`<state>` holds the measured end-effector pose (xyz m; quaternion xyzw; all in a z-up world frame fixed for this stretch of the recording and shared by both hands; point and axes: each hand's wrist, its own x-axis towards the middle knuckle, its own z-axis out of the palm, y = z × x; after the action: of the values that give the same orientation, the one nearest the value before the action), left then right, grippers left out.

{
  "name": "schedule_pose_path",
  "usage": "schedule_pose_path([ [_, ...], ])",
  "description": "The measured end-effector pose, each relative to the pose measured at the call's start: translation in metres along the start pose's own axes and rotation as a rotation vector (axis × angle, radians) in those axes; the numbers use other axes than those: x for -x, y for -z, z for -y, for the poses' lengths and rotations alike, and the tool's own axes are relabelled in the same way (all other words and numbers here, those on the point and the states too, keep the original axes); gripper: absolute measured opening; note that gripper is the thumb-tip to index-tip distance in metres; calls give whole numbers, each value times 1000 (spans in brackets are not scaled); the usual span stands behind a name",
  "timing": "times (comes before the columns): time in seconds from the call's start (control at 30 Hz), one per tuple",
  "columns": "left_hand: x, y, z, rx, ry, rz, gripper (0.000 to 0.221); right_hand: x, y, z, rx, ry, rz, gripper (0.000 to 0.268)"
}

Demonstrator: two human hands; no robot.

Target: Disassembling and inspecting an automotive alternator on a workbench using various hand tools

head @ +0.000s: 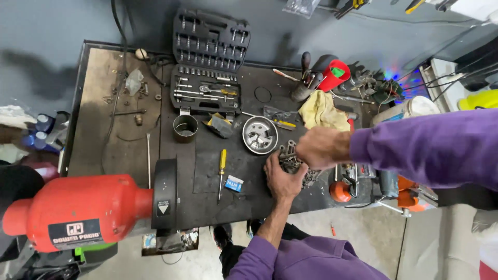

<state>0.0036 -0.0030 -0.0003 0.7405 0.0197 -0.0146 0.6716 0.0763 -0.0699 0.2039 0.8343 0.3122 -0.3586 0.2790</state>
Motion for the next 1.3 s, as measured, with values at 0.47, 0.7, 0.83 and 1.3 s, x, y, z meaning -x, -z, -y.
schedule_pose_path([
  [0.47, 0, -2, 6, 3, 40, 35, 82, -3, -22, 13, 599, 347, -98, 15],
  [0.7, -5, 10, 3, 86, 80, 178, 95, -29, -6, 6, -321, -274, 201, 37],
  [0.83, -1, 12, -1, 43, 98, 165, 99, -33, -5, 3, -390, -274, 238, 39],
  [1.3, -7, 14, 3, 59, 116, 222, 91, 2, 26, -3, -551, -332, 243, 39],
])
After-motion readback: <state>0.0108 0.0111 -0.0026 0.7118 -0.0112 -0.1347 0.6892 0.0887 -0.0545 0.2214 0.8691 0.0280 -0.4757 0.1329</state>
